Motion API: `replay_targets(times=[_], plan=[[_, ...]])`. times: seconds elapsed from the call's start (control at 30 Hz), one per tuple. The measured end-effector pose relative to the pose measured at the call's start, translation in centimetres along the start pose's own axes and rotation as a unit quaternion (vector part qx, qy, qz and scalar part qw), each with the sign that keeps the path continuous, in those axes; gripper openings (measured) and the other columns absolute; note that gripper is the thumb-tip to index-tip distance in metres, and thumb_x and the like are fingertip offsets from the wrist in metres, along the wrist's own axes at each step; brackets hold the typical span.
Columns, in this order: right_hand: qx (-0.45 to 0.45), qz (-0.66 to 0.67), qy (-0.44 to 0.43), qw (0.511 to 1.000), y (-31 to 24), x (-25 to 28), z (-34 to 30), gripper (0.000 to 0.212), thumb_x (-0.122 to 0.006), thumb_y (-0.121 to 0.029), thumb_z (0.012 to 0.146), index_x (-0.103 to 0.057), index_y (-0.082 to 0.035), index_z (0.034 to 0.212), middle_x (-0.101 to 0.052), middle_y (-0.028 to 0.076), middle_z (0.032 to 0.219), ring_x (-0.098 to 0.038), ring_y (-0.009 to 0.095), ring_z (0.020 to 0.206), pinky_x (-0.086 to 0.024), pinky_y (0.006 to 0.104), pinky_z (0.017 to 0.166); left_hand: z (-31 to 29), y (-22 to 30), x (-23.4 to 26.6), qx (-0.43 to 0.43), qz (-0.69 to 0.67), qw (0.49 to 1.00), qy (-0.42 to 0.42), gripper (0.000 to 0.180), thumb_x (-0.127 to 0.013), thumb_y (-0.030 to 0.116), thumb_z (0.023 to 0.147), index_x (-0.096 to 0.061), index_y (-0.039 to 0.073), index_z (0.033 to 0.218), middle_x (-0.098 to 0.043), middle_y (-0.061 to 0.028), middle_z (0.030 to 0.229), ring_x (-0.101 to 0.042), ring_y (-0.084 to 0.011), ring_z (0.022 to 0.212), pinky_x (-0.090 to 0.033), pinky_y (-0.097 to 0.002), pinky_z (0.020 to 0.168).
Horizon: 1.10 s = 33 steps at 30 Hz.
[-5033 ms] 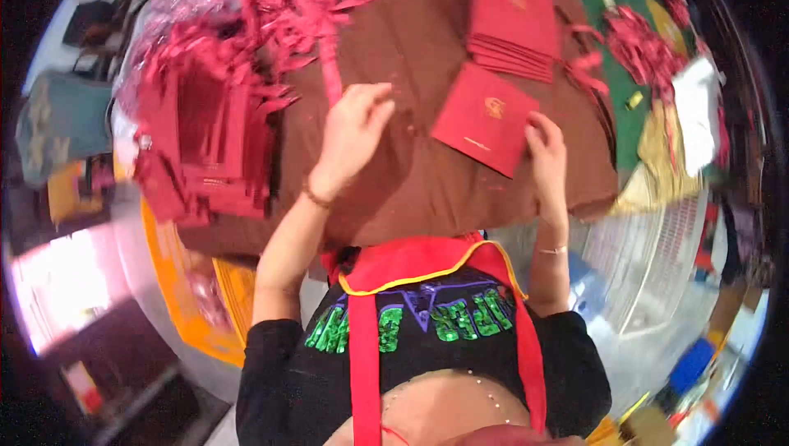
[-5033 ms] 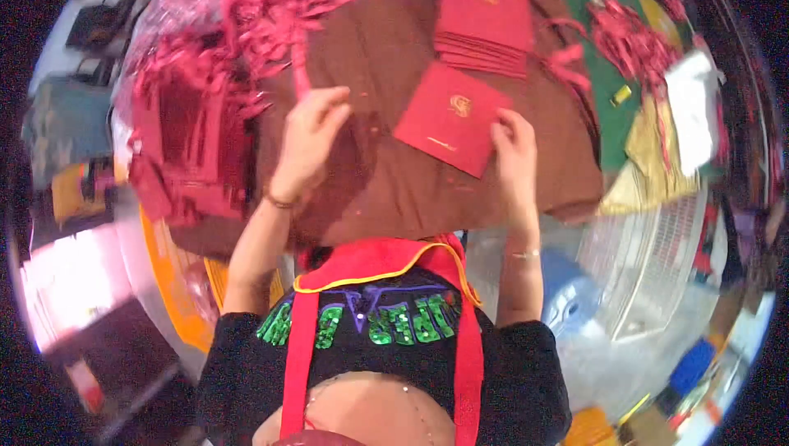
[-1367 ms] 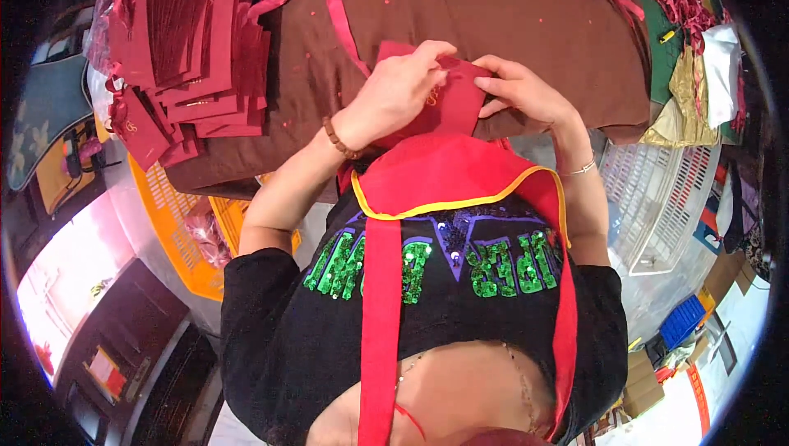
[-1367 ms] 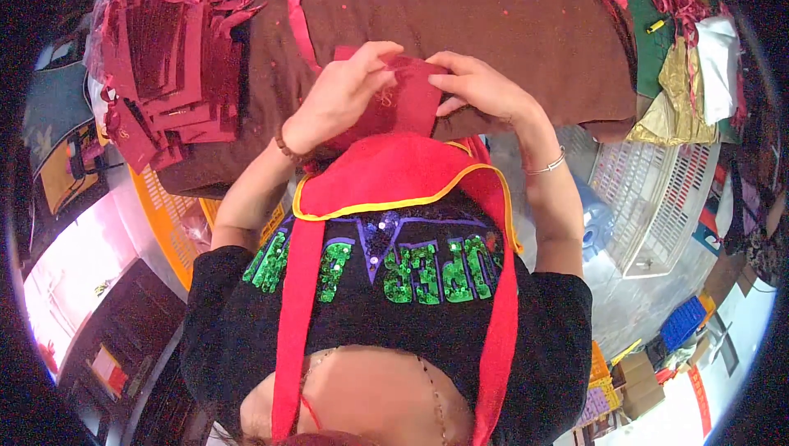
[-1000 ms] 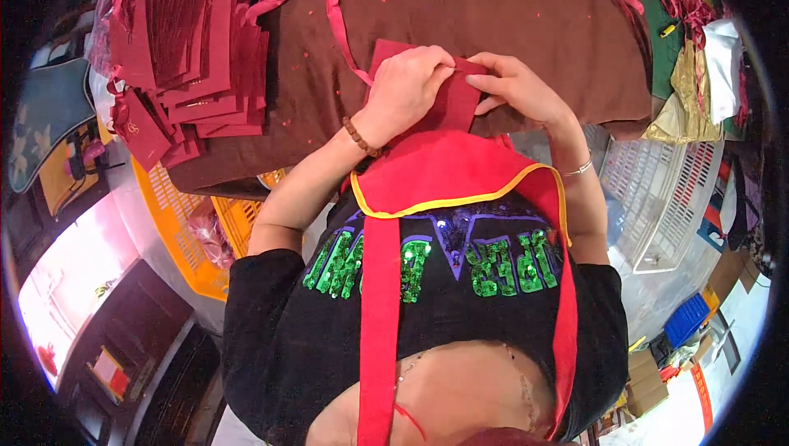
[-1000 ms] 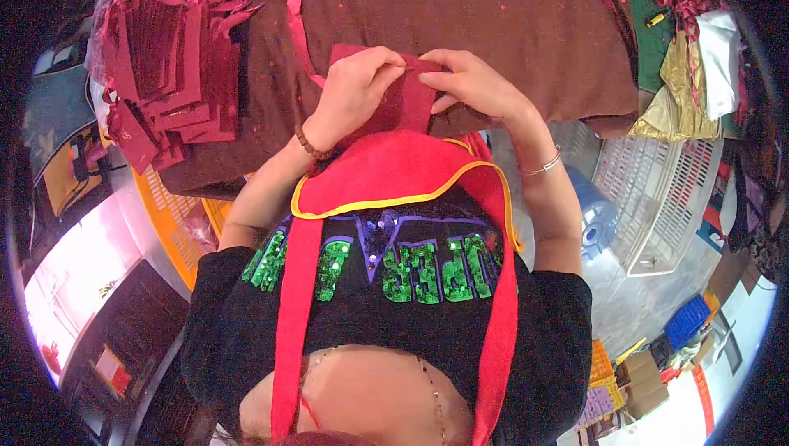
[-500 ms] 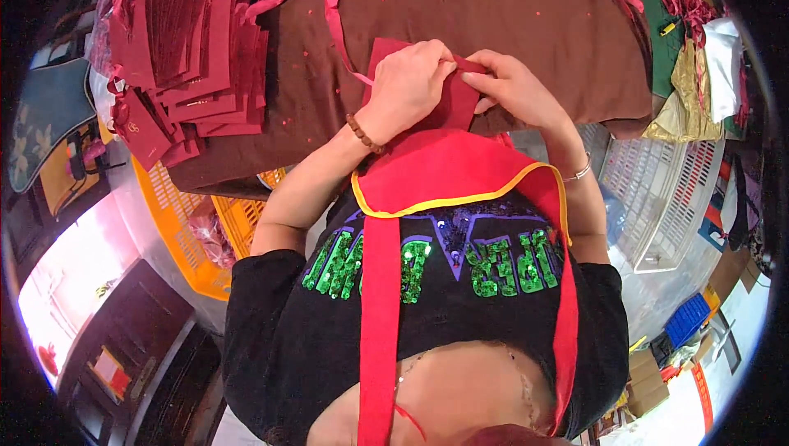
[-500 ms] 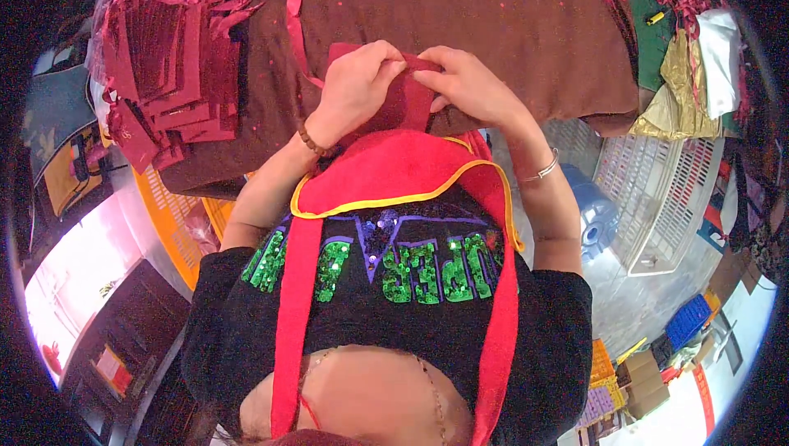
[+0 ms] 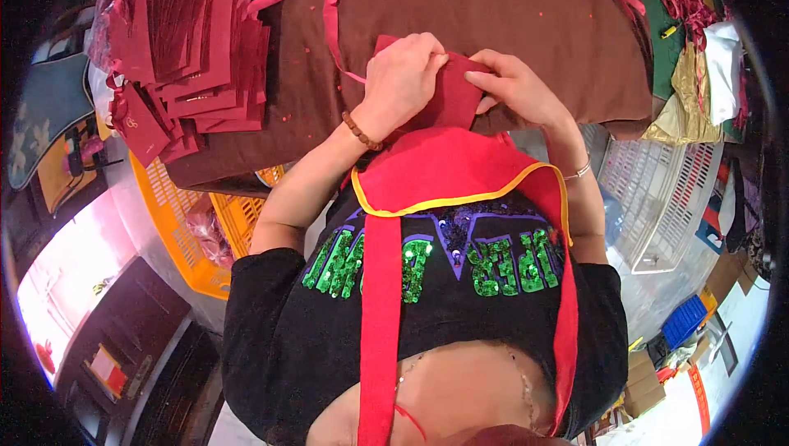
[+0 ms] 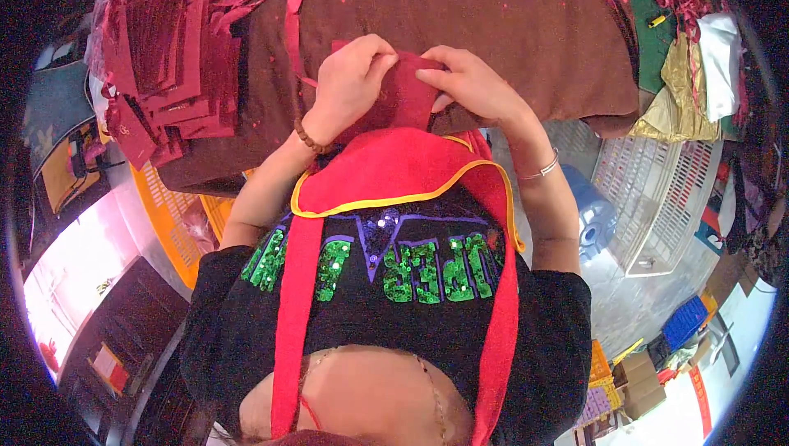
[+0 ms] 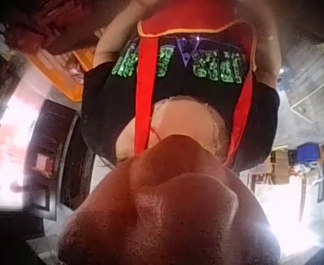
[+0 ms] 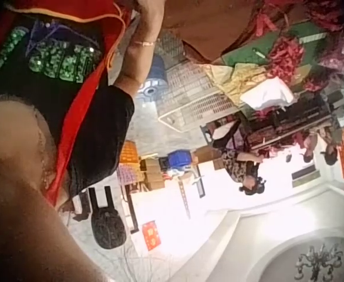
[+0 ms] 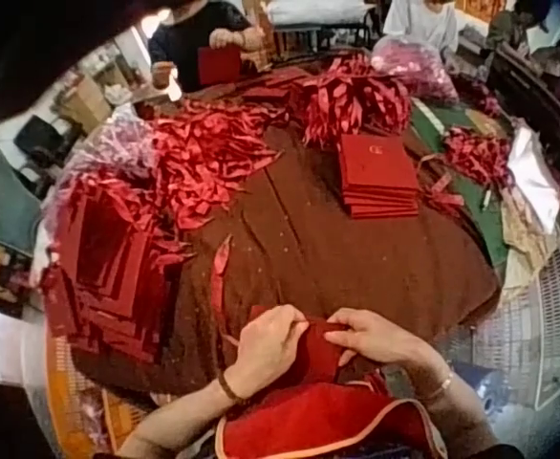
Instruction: The person assembles red gift boxes and ties decorative ribbons onto them by hand.
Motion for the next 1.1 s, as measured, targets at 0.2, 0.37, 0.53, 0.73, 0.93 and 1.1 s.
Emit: replay_targets(times=[0.2, 0.37, 0.53, 0.73, 0.93, 1.1], plan=[[0.028, 0.048, -0.018, 0.998, 1.8, 0.2, 1.2, 0.03, -0.054, -0.019, 0.088, -0.053, 0.002, 0.11, -0.058, 0.006, 0.094, -0.058, 0.01, 0.068, -0.049, 0.0215, 0.057, -0.1, 0.7, 0.4, -0.022, -0.057, 0.998, 0.003, 0.008, -0.059, 0.014, 0.079, -0.058, 0.006, 0.081, -0.059, -0.0093, 0.089, -0.058, -0.028, 0.078, -0.046, -0.0375, 0.065], [0.066, 0.08, -0.001, 0.995, 1.7, -0.2, 1.1, 0.033, -0.052, -0.017, 0.089, -0.051, 0.0, 0.117, -0.06, 0.006, 0.098, -0.058, 0.011, 0.081, -0.051, 0.0228, 0.062, -0.2, 0.7, 0.1, -0.015, -0.079, 0.997, 0.021, 0.008, -0.059, 0.013, 0.079, -0.058, 0.005, 0.08, -0.057, -0.01, 0.091, -0.058, -0.0288, 0.08, -0.046, -0.0369, 0.068], [0.027, 0.121, -0.04, 0.991, 2.2, -0.1, 1.5, 0.034, -0.053, -0.018, 0.088, -0.052, -0.002, 0.118, -0.06, 0.005, 0.1, -0.058, 0.01, 0.083, -0.051, 0.0226, 0.063, 0.2, -1.3, 0.6, 0.053, -0.176, 0.982, -0.05, 0.012, -0.059, 0.011, 0.081, -0.058, 0.001, 0.087, -0.059, -0.0105, 0.089, -0.058, -0.0222, 0.078, -0.046, -0.0312, 0.069], [0.03, 0.093, -0.007, 0.995, 2.0, -0.3, 1.6, 0.03, -0.054, -0.02, 0.088, -0.056, -0.003, 0.113, -0.06, 0.003, 0.097, -0.057, 0.01, 0.078, -0.049, 0.0226, 0.062, 0.3, -1.7, 0.3, 0.058, -0.179, 0.978, -0.084, 0.014, -0.06, 0.012, 0.082, -0.06, 0.001, 0.089, -0.061, -0.0073, 0.091, -0.057, -0.0148, 0.079, -0.045, -0.0269, 0.068], [0.067, 0.015, 0.042, 0.997, 1.3, -0.7, 1.3, 0.03, -0.054, -0.02, 0.087, -0.058, 0.001, 0.108, -0.06, 0.007, 0.093, -0.058, 0.011, 0.071, -0.049, 0.0239, 0.058, 0.2, -0.3, 0.1, 0.025, -0.106, 0.993, -0.043, 0.013, -0.062, 0.015, 0.076, -0.062, 0.003, 0.081, -0.058, -0.0107, 0.086, -0.059, -0.0276, 0.078, -0.047, -0.0347, 0.067], [0.056, -0.021, 0.05, 0.997, 0.7, -0.7, 0.8, 0.03, -0.053, -0.019, 0.087, -0.057, 0.002, 0.108, -0.06, 0.008, 0.095, -0.058, 0.013, 0.068, -0.05, 0.0252, 0.059, -0.1, 0.5, 0.3, -0.002, -0.055, 0.998, -0.022, 0.013, -0.062, 0.015, 0.077, -0.058, 0.003, 0.076, -0.055, -0.0101, 0.087, -0.059, -0.0297, 0.073, -0.047, -0.0394, 0.063]])
Point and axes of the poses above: each hand's wrist, its own z-axis towards the middle knuckle, its own x-axis out of the back of the hand, y = z × x, the point moved 4 cm from there along z, towards the middle knuckle
